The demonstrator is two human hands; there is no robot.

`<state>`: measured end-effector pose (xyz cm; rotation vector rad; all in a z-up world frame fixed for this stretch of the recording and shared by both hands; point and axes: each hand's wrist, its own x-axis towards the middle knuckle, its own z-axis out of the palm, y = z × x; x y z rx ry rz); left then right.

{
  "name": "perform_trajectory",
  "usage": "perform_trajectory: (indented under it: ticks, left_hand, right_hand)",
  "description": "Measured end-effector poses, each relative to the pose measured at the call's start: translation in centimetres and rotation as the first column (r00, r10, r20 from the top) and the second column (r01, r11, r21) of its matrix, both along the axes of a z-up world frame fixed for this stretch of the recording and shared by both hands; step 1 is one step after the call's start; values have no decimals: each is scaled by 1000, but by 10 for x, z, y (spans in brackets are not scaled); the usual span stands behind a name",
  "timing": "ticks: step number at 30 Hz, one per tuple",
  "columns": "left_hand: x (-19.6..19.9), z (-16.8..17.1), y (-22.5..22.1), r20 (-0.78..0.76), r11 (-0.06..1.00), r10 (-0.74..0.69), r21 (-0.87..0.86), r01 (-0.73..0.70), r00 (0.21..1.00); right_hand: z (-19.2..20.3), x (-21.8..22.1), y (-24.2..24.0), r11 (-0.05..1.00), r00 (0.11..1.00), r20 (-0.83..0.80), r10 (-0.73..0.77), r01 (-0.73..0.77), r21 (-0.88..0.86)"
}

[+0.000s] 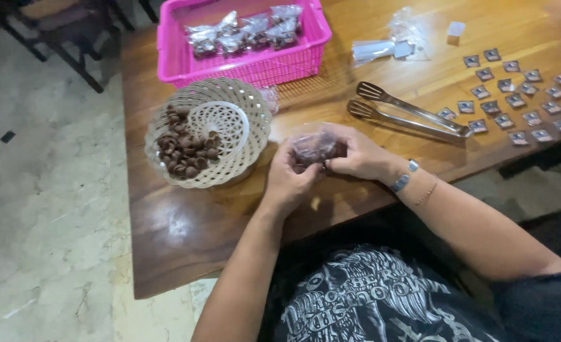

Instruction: Manually filling small plastic bags with chocolate cereal balls using hands and a small scoop.

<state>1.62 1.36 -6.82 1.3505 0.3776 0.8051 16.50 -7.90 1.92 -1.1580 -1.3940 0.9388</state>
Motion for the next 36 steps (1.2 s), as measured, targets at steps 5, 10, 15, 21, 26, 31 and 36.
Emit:
perform_trajectory:
  ticks: [5,10,15,21,26,31,36]
  left_hand:
    - [-3,11,-6,34,1000,-8,-12,8,999]
    - [-2,0,-2,39,1000,7,-6,-7,999]
    - [-1,10,-7,48,999,4,-32,-3,999]
    - [-2,20,-8,69,998,31,-49,-27,997]
    - [1,13,-10,32,998,55,-14,-55,998]
    - [3,5,-7,22,998,65,10,-65,998]
    - [2,-6,1,31,998,56,-1,-56,998]
  right_hand:
    - [-10,6,4,1000,1000,-12,11,-11,-22]
    - [-26,15,5,999,993,120,-2,-4,49]
    - [-13,5,2,1000,996,83,-18,17,22]
    - [3,-2,-1,1000,989,148,-18,15,20]
    - [-26,14,5,1000,984,179,-20,16,24]
    - [-27,14,3,1000,980,197,-14,9,29]
    - [-11,8,4,999,985,171,-14,5,54]
